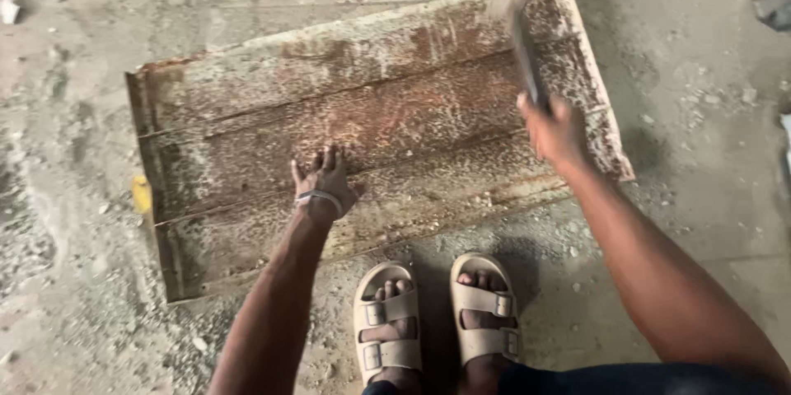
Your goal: The person repeatedly strikes a large, rusty metal sheet lying on the floor with a hammer. They hold the sheet steady with one hand while striking it with the other.
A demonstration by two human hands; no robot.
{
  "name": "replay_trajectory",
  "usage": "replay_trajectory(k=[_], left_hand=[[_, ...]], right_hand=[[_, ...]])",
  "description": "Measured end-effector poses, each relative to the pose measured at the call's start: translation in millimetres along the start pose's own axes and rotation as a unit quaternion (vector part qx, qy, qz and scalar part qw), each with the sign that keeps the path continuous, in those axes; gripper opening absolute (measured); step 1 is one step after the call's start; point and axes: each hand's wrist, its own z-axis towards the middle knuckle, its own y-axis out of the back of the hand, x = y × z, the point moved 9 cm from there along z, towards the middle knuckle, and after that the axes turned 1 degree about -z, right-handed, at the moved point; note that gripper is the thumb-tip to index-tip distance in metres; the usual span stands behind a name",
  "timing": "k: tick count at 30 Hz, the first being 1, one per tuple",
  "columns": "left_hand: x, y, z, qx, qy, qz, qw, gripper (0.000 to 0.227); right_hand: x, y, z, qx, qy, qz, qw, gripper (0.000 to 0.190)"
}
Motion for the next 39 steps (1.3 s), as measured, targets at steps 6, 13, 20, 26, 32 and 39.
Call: replay_trajectory(k=[6, 13, 20, 26, 32, 39], left_hand=[[2.8, -2.3, 0.6, -0.004, -0.008, -0.028, 1.000, 0.088], [-7.6, 2.2, -2.1, 0.002, 0.000, 0.014, 1.000, 0.096], [-7.5, 2.5, -4.6, 0.019, 0.004, 0.027, 0.999, 0.096], [5.8, -1.4, 9.8, -0.040, -0.027, -0.057, 0.997, 0.077], [8.8, -2.3, 8.3, -0.026, 0.004, -0.015, 1.000, 0.077], [0.8, 4.6, -1.3, -0.010, 0.015, 0.017, 1.000, 0.091]], right_hand=[[99.2, 68.3, 30.0, -0.120, 0.234, 0.195, 0.945, 0.032], [-53.4, -4.6, 39.4, 0.037, -0.117, -0.203, 0.972, 0.043], [-72.1, 19.2, 16.7, 0.014, -0.085, -0.185, 0.979, 0.047], [31.2, 77.7, 42.1, -0.134, 0.152, 0.142, 0.969, 0.033], [10.7, 73.0, 76.4, -0.269, 0.232, 0.014, 0.935, 0.032], [-97.4, 41.8, 93.1, -0.038, -0.128, -0.028, 0.991, 0.037]])
